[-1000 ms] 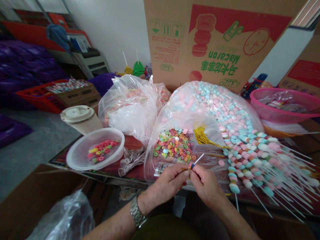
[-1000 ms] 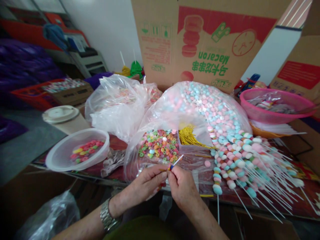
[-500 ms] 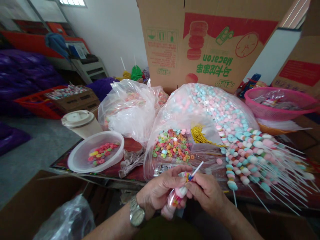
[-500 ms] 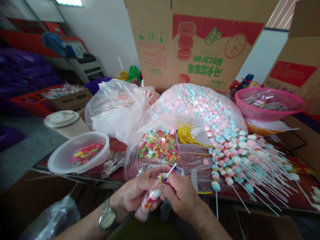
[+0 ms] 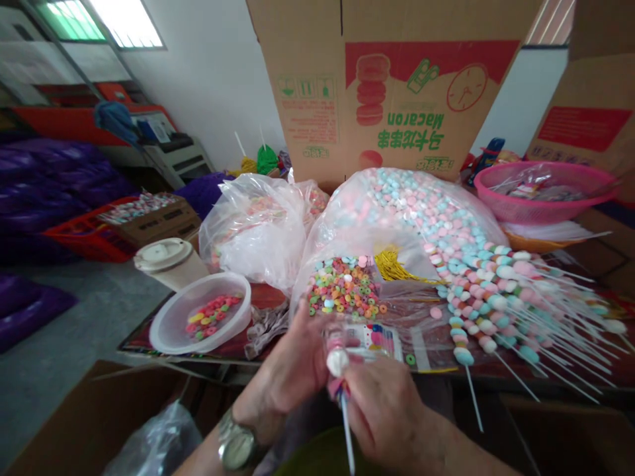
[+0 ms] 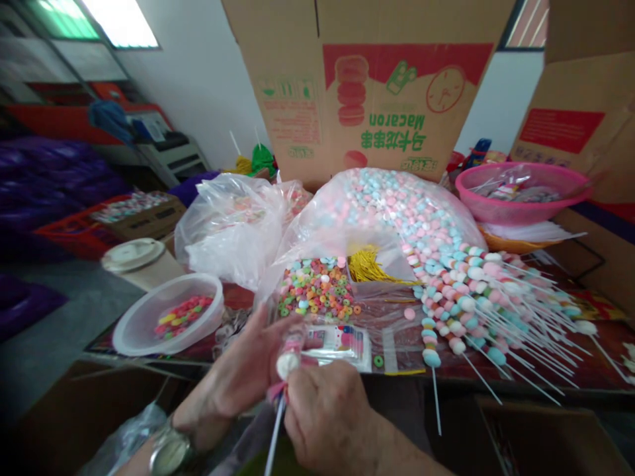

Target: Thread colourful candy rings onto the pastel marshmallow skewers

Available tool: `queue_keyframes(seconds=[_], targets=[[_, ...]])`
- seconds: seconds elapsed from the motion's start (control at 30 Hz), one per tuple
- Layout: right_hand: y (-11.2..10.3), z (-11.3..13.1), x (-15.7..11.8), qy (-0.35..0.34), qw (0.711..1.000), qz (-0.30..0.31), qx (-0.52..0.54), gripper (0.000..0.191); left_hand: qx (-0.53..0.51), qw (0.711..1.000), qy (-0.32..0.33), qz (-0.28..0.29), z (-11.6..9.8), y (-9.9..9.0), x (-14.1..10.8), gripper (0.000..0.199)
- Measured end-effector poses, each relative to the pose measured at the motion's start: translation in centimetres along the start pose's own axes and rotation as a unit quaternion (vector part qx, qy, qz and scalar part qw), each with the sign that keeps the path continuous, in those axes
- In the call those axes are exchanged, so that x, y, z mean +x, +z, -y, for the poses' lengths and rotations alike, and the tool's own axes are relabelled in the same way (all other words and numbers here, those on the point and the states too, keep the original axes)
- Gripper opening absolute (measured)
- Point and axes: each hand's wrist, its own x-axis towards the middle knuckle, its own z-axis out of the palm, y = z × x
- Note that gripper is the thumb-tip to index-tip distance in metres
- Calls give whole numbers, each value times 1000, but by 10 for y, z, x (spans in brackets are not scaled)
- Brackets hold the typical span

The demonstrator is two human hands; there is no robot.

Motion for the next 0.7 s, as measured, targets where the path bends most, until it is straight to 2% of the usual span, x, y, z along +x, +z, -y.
queue_keyframes(seconds=[0.03, 0.07, 0.1, 0.17, 0.23, 0.3, 0.37, 0.4, 0.47, 0.5, 0.53, 0.6, 0.63, 0.67, 0.7], targets=[[5, 0, 0, 44, 997, 30, 56, 19, -34, 999, 15, 5, -8, -5, -5, 72], [7, -2, 1, 104, 987, 44, 114, 21, -62, 996, 60, -4, -15, -11, -10, 73], [8, -4, 2, 173, 970, 41, 168, 22, -59, 993, 99, -9, -20, -15, -15, 74], [7, -6, 7, 288, 923, 0, 255, 24, 2, 994, 103, 21, -21, -22, -22, 71], [6, -3, 10, 321, 897, -31, 304, 25, 116, 991, 53, 45, -8, -22, -24, 50], [11, 3, 8, 305, 895, -27, 324, 24, 204, 978, 13, 52, 13, -16, -19, 32], [20, 7, 4, 326, 876, -13, 356, 23, 197, 979, 6, 61, 34, -7, -11, 31], [23, 7, 1, 364, 848, 0, 386, 23, 170, 983, 9, 62, 42, -2, -6, 33], [24, 4, -4, 447, 773, 62, 447, 26, 117, 992, 15, 50, 50, 7, 1, 33], [22, 1, -7, 470, 751, 92, 454, 29, 104, 994, 25, 35, 51, 12, 4, 31], [18, -3, -9, 476, 755, 99, 440, 30, 107, 993, 44, 17, 52, 16, 6, 28], [7, -10, -17, 437, 815, 47, 379, 25, 150, 984, 91, 13, 54, 27, 8, 22], [2, -14, -23, 409, 842, 2, 351, 23, 191, 974, 111, 44, 57, 33, 8, 20], [-3, -18, -31, 393, 856, -36, 334, 26, 242, 958, 125, 96, 60, 39, 8, 19], [-8, -22, -43, 394, 856, -60, 330, 30, 300, 931, 128, 164, 64, 45, 9, 17]])
